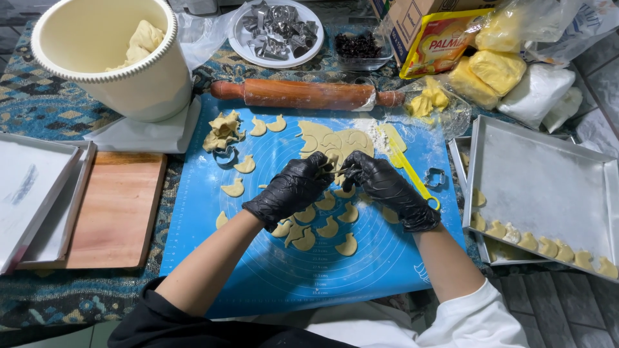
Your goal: Cutting crescent-shaped cookies from rolled-out dough using a mold and placing them on a tray.
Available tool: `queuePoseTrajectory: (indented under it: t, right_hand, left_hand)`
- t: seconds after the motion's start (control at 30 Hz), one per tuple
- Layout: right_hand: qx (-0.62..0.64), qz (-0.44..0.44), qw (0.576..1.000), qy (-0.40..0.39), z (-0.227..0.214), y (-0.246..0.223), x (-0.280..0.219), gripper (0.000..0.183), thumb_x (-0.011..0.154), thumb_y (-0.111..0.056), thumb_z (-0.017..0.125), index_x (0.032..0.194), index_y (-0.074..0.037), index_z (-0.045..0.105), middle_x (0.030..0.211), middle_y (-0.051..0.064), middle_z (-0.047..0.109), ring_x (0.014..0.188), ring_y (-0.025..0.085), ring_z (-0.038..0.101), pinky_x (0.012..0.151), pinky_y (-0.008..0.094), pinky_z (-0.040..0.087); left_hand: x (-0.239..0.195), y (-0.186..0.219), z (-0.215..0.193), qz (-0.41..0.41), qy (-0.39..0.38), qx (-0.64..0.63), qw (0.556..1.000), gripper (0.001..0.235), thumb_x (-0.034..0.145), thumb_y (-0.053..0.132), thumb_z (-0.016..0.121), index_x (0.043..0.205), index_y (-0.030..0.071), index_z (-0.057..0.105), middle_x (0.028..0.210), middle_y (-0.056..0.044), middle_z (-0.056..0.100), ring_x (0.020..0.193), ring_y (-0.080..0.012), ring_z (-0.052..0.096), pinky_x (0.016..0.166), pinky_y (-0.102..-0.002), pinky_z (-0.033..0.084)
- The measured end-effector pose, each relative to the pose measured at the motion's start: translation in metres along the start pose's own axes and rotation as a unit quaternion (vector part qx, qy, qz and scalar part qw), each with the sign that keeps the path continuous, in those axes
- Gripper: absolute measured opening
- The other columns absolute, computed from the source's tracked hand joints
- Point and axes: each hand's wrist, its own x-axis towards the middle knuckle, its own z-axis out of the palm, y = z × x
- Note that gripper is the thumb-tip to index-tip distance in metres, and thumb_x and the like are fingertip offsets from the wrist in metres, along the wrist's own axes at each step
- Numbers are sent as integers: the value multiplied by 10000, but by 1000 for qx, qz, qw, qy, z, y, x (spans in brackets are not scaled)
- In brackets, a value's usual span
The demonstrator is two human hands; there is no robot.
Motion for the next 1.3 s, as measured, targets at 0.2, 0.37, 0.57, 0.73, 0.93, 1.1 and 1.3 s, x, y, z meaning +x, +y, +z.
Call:
queuePoseTrajectory:
  t: [0.2,0.37,0.57,0.73,0.93,1.1,1.3]
  right_hand:
    - [-3,58,998,-39,-8,-8,6,185,983,-56,646,1152,-38,718,949,127,785,979,339,755,850,392,605]
    - [-11,73,996,-42,-1,-27,2,187,971,-97,685,1149,-89,741,1008,111,783,1050,347,711,922,397,572]
    - [24,137,989,-45,5,-30,-4,277,958,-101,722,1231,-57,724,1068,196,742,1022,246,729,888,412,593]
    - [122,152,979,-66,24,-56,13,390,837,-51,845,1207,-58,722,1050,163,756,982,235,753,861,373,627]
    - [6,-19,995,-101,61,-62,23,391,847,-86,847,1140,101,668,962,270,723,885,343,753,798,330,612]
    - [-172,-62,979,-86,63,-6,33,209,852,-178,826,978,-22,767,811,169,760,820,327,738,734,372,610]
    - [-262,-66,955,-124,46,-30,17,257,819,-359,855,1001,-199,769,891,-2,663,957,257,659,896,412,561]
  left_hand:
    - [-4,18,1,-55,-35,50,997,337,923,324,714,1207,144,697,1039,-165,774,1073,-381,723,878,-472,595]
    - [-10,32,-3,-114,-43,45,992,422,913,387,712,1269,162,689,1070,-156,779,1100,-362,727,923,-455,581]
    - [-23,50,-8,-151,-37,-14,988,519,870,487,746,1298,201,689,1073,-125,782,1120,-345,724,965,-445,564]
    - [-27,57,-16,-159,4,-82,984,535,817,542,779,1272,269,705,1023,-39,796,1055,-246,751,942,-365,575]
    - [-34,74,-22,-116,89,-262,954,643,848,247,765,1419,7,591,1273,-291,699,1182,-437,676,917,-437,597]
    - [-34,50,-37,-88,137,-314,936,543,848,158,740,1358,4,638,817,-272,746,716,-322,745,631,-342,621]
    - [-40,21,-64,-98,174,-466,862,382,934,156,647,1261,-41,663,976,-253,728,792,-346,735,652,-401,649]
